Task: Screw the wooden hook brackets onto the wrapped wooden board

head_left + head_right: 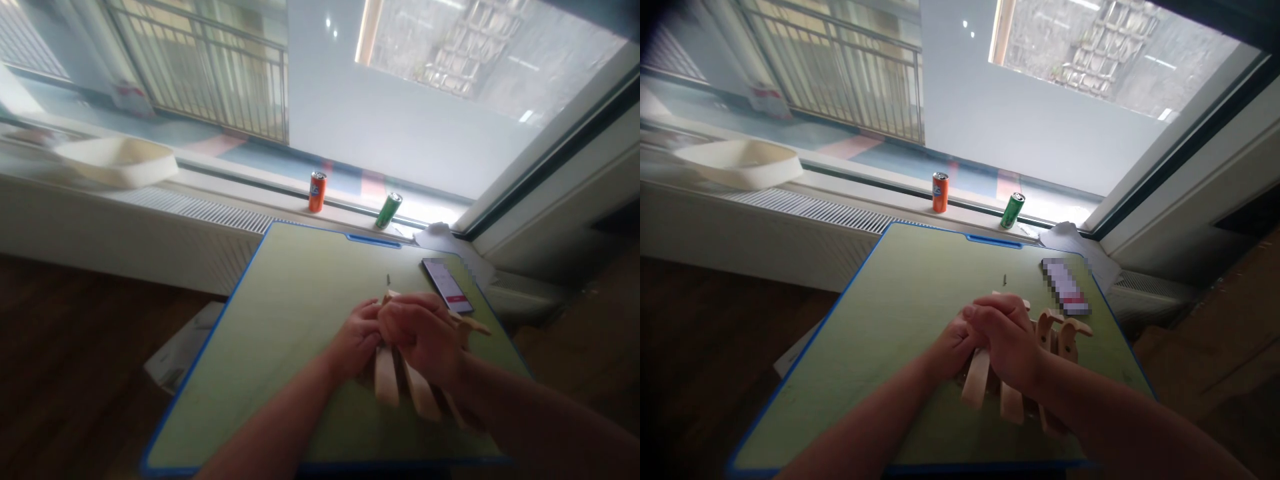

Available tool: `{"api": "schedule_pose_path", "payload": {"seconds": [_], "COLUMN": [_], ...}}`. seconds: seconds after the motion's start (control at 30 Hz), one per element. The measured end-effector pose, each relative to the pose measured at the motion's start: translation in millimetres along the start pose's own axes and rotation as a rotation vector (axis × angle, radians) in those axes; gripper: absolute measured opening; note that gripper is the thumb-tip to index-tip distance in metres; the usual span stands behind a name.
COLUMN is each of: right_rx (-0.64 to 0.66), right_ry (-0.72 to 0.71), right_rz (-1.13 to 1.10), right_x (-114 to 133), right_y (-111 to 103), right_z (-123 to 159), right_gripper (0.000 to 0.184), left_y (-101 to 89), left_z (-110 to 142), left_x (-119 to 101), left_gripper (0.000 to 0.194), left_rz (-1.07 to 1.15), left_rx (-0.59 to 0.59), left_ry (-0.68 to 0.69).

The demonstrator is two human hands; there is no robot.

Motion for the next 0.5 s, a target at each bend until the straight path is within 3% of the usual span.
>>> {"api": "schedule_pose_path", "payload": {"seconds": [0.2,0.4,0.47,0.5], "right_rx": [0.065,0.566,0.713,0.724], "right_ry": [0.052,-0.129,-0.145,-0.142], "right_rz": [0.027,0.440,0.457,0.424], "right_x": [2.3,16.3,13.5,10.9], "right_y": [0.2,-1.1,-3.3,-5.7], "right_z": [-0.8,3.8,6.6,6.8], "right_gripper": [0.033,0.026,0.028,0.030], "left_y": [-6.2,-6.0,-6.3,-6.6], "left_z": [0.3,-2.3,-3.0,-3.1], "left_x": [-5.8,-6.9,-5.8,-5.3], "left_gripper": [0.029,0.032,0.030,0.029], "left_rz": [-0.069,-0.078,-0.082,-0.084], "left_rx": [-0.040,-0.053,-0.056,-0.055], "left_ry": [0.054,0.090,0.075,0.066]}}
Point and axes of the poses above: each hand's wrist, its own z-axis away from the middle knuckle, its own y-axis out of the palm, x = y × z, the point moved 4 cm from there along -z, towards the middle knuckle, and after that the axes turned 1 degree about -z, right-handed, at the moved point
